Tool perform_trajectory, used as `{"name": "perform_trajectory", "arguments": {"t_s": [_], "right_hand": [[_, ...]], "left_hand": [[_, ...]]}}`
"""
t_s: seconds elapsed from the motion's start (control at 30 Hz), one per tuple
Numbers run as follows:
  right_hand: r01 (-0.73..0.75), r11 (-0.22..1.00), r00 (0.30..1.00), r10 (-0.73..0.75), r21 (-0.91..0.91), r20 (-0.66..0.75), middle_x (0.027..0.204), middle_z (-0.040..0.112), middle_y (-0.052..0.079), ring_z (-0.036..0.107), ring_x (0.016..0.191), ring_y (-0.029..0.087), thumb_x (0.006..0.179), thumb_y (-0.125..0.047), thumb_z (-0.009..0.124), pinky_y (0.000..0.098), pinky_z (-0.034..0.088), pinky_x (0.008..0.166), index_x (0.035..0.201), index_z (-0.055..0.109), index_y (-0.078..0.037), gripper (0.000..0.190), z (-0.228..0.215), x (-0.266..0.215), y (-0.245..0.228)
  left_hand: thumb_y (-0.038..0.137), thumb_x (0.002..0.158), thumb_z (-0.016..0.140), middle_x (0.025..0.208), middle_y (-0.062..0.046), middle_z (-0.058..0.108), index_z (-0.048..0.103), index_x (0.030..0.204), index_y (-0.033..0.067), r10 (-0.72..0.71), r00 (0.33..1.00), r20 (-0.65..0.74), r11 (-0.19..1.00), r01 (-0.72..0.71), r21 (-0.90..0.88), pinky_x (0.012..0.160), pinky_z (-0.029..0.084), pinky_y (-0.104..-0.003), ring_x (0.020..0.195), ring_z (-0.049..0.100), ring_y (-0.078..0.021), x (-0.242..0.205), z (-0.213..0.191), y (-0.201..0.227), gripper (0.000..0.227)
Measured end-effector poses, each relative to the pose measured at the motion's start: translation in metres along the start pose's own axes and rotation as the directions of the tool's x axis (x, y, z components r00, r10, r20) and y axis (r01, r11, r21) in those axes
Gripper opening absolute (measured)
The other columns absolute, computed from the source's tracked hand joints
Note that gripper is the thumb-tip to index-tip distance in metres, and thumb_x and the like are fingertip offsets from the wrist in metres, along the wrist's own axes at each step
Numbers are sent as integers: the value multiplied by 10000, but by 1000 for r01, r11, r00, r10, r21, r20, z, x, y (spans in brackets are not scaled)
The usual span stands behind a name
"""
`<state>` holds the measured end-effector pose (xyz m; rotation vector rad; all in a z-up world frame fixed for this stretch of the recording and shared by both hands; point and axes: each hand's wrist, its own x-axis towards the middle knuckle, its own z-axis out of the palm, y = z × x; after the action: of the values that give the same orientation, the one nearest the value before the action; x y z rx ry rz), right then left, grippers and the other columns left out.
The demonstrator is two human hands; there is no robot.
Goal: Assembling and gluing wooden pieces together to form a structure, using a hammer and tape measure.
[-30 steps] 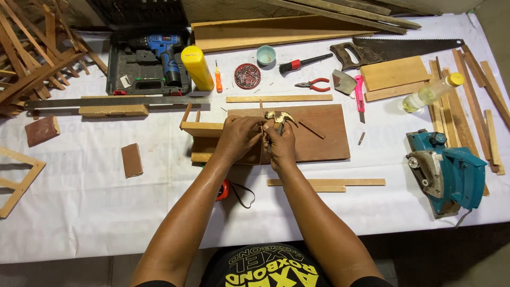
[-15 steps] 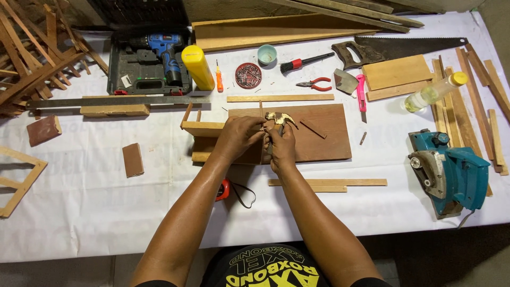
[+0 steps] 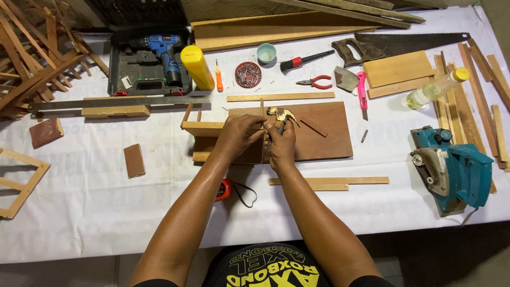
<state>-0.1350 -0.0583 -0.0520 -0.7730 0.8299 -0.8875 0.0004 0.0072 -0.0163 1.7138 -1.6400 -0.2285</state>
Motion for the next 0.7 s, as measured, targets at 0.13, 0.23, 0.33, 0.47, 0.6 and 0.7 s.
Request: {"name": "perform_trajectory", "arguments": {"t_s": [0.13, 0.23, 0.33, 0.47, 0.6, 0.7], "right_hand": [[10, 1000, 1000, -10, 21, 6, 813, 623, 5, 568, 606, 55, 968, -59, 684, 209, 472, 494, 1125, 517, -74, 231, -2, 0, 4], [-23, 999, 1000, 23, 38, -12, 808, 633, 8, 571, 599, 51, 951, -65, 676, 201, 466, 481, 1128, 519, -93, 238, 1, -3, -1], [-42, 999, 999, 42, 7, -22, 839, 657, 13, 582, 618, 46, 961, -71, 677, 196, 474, 489, 1122, 524, -83, 223, 0, -3, -2], [-25, 1000, 1000, 25, 16, 12, 842, 647, 16, 580, 618, 48, 969, -74, 673, 198, 482, 496, 1127, 526, -70, 216, -3, 0, 2], [-21, 999, 1000, 20, 25, 22, 846, 643, 14, 575, 620, 46, 966, -67, 677, 196, 484, 502, 1133, 523, -72, 227, -2, 0, 1], [-30, 999, 1000, 30, 22, 0, 846, 649, 13, 585, 623, 47, 957, -64, 669, 198, 479, 496, 1143, 523, -81, 238, 1, -1, -2]], "left_hand": [[238, 848, 820, 1029, -90, 765, 733, 1157, 101, 12, 1000, -5, 1000, -12, 10, 796, 554, -410, 900, 733, -290, 1, -3, 4, 349], [236, 849, 821, 1007, -87, 764, 736, 1160, 110, 0, 1000, -4, 1000, 0, 0, 792, 559, -407, 878, 734, -288, 2, -4, 7, 346], [241, 853, 818, 996, -77, 761, 734, 1174, 126, -37, 999, 19, 999, 38, -16, 792, 556, -400, 863, 735, -274, 2, -3, 5, 351], [245, 849, 824, 972, -55, 754, 732, 1190, 144, -40, 999, 21, 999, 40, 31, 813, 509, -408, 836, 712, -262, 0, 0, 2, 368], [243, 857, 812, 982, -38, 747, 724, 1204, 149, -12, 1000, 14, 999, 12, 36, 821, 479, -401, 837, 699, -246, -2, 2, -3, 370], [237, 873, 798, 995, -36, 746, 719, 1215, 146, 5, 1000, 12, 1000, -5, 22, 818, 476, -394, 851, 702, -239, -1, 3, -3, 362]]}}
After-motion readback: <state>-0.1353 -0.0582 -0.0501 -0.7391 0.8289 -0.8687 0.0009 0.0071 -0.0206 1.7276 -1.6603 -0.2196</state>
